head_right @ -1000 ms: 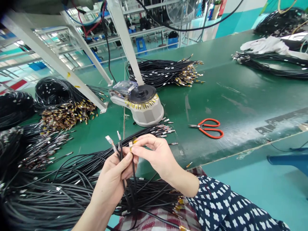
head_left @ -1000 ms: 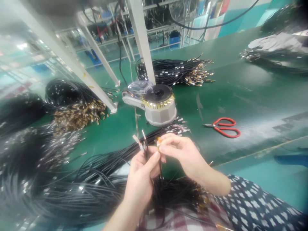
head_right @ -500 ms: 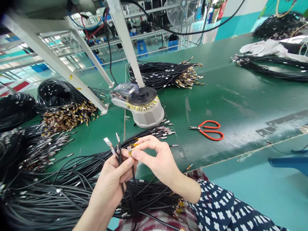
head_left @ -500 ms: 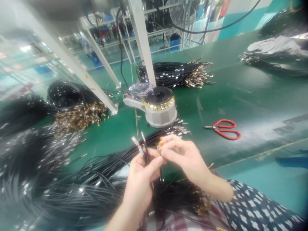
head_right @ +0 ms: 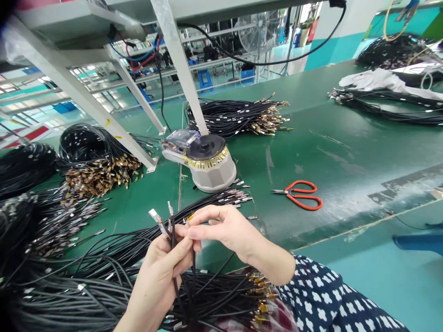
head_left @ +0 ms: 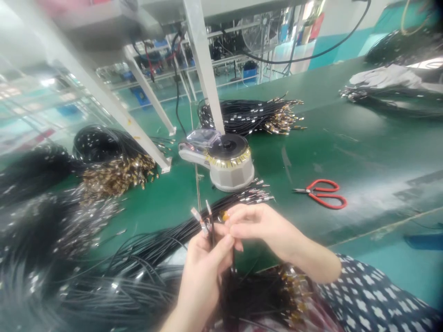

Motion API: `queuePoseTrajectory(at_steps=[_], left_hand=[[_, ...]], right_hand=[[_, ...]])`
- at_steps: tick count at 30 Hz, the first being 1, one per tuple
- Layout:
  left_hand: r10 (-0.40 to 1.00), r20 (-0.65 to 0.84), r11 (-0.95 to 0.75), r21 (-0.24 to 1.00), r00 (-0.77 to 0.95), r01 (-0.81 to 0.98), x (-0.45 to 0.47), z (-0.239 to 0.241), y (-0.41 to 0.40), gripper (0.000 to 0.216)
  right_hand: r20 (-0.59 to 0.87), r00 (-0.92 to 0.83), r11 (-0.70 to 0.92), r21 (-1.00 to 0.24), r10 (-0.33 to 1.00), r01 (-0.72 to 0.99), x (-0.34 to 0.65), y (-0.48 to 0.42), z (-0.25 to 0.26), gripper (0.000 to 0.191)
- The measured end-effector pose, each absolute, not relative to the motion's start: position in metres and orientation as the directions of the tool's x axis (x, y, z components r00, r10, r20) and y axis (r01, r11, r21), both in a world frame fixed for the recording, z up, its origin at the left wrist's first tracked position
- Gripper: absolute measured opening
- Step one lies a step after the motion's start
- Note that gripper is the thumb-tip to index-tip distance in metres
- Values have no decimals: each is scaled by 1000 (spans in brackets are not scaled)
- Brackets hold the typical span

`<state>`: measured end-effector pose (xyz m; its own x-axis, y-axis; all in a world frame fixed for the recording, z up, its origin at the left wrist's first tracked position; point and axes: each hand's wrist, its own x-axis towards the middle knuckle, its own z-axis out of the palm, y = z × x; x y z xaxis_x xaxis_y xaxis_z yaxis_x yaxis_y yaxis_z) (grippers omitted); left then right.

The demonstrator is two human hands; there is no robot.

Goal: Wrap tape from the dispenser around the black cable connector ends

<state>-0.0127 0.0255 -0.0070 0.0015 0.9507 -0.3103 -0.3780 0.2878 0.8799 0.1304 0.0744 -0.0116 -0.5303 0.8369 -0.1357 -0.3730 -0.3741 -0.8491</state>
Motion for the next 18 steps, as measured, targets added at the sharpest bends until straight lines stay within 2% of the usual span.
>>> queuePoseTrajectory(at_steps=[6,8,13,18], left_hand=[[929,-341,369,825,143,-428,-15,-11,33,28],[924,-343,381,823,166,-421,-14,-10,34,27],[947,-270,321,850,176,-417,-11,-5,32,25],[945,-282,324,869,164,-374,-7,-5,30,24]], right_hand=[[-146,-546,-325,-913,825,-247,139,85,-6,10],[-111,-515,-246,-948,850,-202,143,86,-6,10],[8,-298,-36,-990,955,-140,157,94,-3,13],[108,-271,138,-986,957,93,151,96,10,16]])
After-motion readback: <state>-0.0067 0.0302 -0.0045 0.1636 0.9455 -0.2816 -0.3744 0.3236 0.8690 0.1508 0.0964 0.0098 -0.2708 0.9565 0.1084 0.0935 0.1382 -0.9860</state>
